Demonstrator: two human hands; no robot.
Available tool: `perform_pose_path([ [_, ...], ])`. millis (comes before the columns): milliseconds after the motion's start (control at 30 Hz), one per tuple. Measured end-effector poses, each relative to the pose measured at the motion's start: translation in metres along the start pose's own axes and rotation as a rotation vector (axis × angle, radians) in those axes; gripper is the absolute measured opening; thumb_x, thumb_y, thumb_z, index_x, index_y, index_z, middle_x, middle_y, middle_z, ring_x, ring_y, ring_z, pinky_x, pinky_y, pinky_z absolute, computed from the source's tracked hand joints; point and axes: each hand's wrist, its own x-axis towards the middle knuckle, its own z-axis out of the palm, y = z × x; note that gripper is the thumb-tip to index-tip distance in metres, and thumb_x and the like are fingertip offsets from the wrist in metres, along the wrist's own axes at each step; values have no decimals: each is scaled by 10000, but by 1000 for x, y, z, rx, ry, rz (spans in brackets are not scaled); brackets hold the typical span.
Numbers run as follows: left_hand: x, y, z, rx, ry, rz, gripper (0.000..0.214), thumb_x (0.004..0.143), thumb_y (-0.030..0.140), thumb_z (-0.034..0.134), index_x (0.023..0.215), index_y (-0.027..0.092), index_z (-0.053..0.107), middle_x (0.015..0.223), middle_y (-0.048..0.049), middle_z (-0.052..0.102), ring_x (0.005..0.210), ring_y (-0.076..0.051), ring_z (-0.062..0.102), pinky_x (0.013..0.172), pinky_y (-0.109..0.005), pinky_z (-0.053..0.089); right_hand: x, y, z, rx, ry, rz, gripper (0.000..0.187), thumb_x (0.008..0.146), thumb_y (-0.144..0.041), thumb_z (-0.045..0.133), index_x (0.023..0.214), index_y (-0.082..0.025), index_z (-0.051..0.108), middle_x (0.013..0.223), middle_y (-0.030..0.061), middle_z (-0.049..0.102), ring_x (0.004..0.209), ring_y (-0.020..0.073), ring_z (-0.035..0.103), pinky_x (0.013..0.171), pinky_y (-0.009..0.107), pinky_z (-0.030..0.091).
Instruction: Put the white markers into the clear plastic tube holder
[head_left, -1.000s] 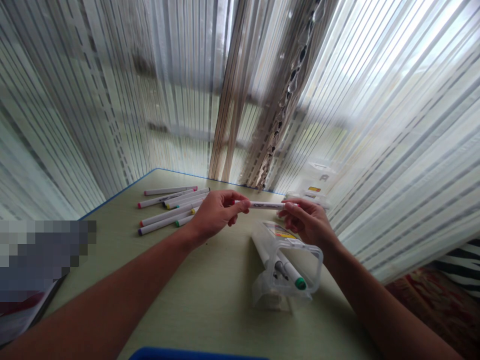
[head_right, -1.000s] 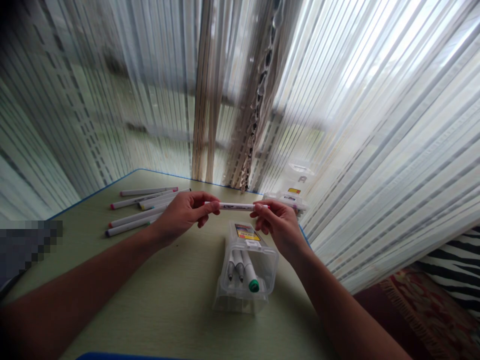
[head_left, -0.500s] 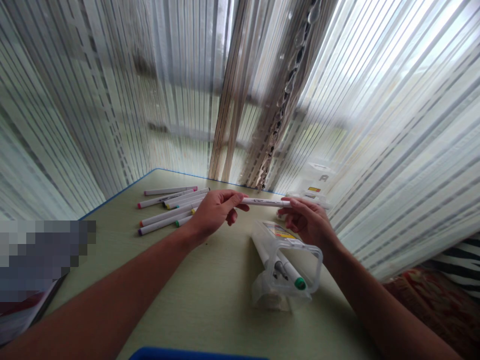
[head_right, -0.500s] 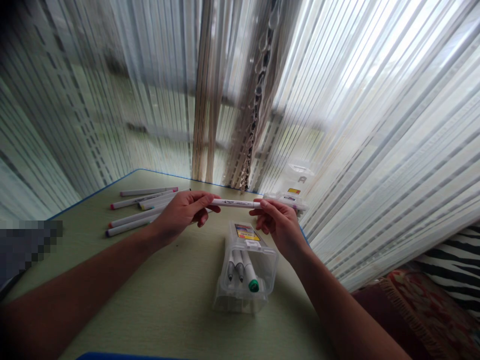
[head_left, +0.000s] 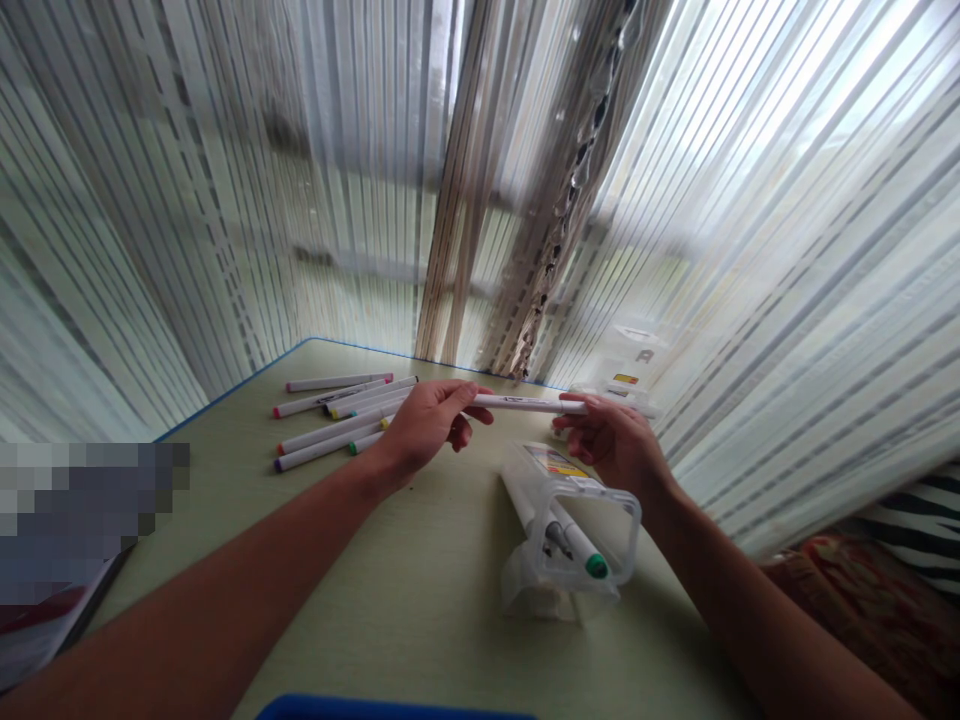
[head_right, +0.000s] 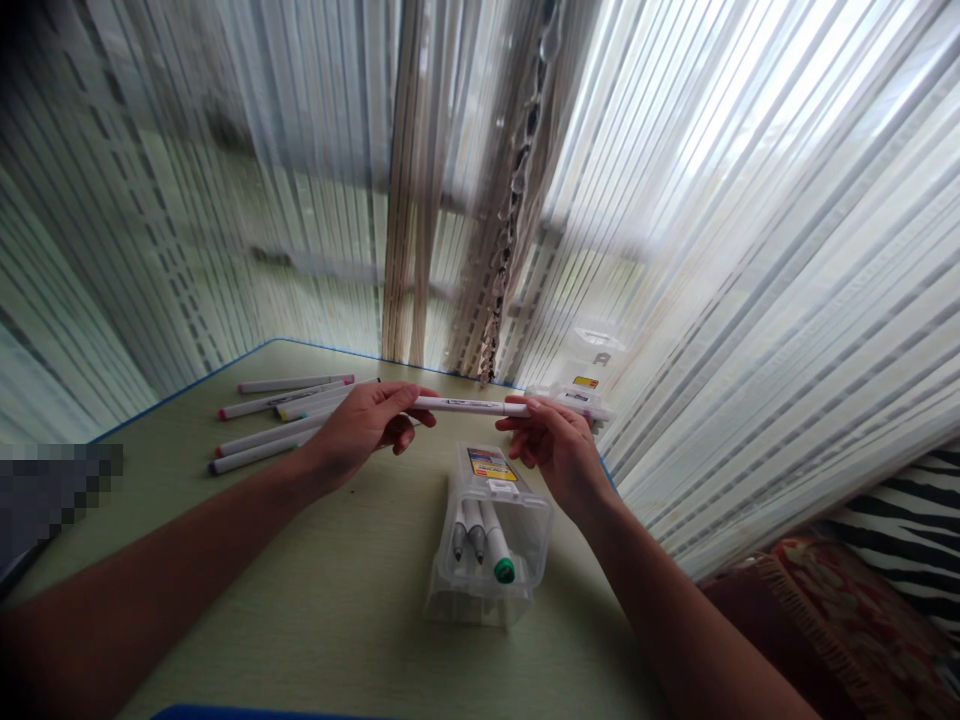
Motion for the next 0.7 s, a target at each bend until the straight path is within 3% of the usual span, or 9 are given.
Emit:
perform_pose_path([
  [300, 0, -2, 0, 78, -23, 55, 222, 866, 284, 620, 964, 93, 677, 734, -33, 657, 443, -55, 486, 412, -192, 368, 0, 3, -2, -26, -11, -42, 234, 757, -324, 748, 913, -150, 764, 703, 72, 754, 422, 108, 600, 341, 173, 348],
  [700, -2, -3, 0, 173, -25, 116, 343, 773, 345, 745, 1003, 93, 714, 732, -21, 635, 479, -59, 478, 429, -202, 380, 2, 7, -2, -120, -13, -87, 250, 693, -308, 845, 892, -182, 763, 694, 43, 734, 430, 81, 574, 352, 168, 339],
])
